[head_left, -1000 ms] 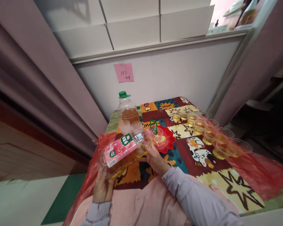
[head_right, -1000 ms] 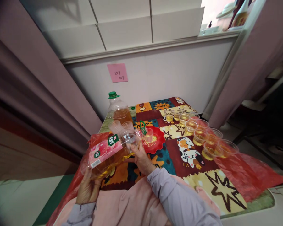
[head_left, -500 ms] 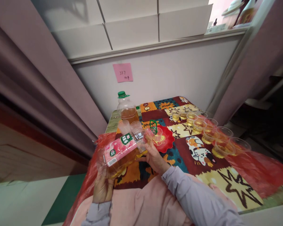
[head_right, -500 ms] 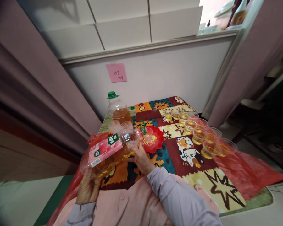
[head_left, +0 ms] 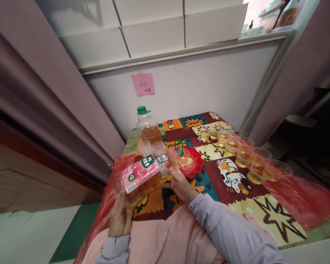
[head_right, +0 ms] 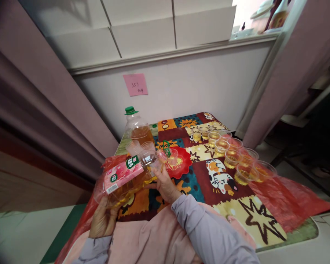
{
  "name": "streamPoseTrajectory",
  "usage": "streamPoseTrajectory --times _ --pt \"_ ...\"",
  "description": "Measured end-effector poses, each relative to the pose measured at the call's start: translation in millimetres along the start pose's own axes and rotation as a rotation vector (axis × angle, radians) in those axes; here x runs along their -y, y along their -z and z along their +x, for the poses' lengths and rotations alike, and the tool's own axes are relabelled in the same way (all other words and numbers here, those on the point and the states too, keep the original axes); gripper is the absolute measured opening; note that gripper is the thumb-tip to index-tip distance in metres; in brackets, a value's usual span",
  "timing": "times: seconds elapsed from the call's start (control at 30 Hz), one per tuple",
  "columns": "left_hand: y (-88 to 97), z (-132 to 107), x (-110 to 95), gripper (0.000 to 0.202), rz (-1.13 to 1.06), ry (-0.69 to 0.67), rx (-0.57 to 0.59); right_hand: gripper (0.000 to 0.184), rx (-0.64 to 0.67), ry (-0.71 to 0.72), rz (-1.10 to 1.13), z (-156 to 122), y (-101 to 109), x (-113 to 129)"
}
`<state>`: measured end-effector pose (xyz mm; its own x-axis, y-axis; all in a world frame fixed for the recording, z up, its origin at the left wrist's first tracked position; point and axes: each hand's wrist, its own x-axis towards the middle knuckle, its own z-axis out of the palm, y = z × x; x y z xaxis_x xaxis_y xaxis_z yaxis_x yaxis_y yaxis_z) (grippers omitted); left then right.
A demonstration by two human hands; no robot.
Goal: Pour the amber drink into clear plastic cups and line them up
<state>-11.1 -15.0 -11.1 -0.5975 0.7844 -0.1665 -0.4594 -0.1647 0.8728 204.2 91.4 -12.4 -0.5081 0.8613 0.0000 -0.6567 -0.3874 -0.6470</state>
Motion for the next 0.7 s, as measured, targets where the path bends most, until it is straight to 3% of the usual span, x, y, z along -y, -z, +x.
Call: streamPoseTrajectory --times 0.23,0.57,0.7 --pt "-2.6 -1.7 -3.0 0.048 0.006 0.019 -0.016 0.087 0.011 0.006 -0.004 0.1 0.8 0.1" --pt "-2.1 -1.5 -4.5 0.054 -0.008 0.029 -0.022 0.086 0.006 -0.008 0.015 0.7 1.5 -0.4" --pt "-1.4 -1.6 -5.1 0.065 -0.002 0.016 0.016 0.088 0.003 -0.01 0.013 1.5 3.7 -2.5"
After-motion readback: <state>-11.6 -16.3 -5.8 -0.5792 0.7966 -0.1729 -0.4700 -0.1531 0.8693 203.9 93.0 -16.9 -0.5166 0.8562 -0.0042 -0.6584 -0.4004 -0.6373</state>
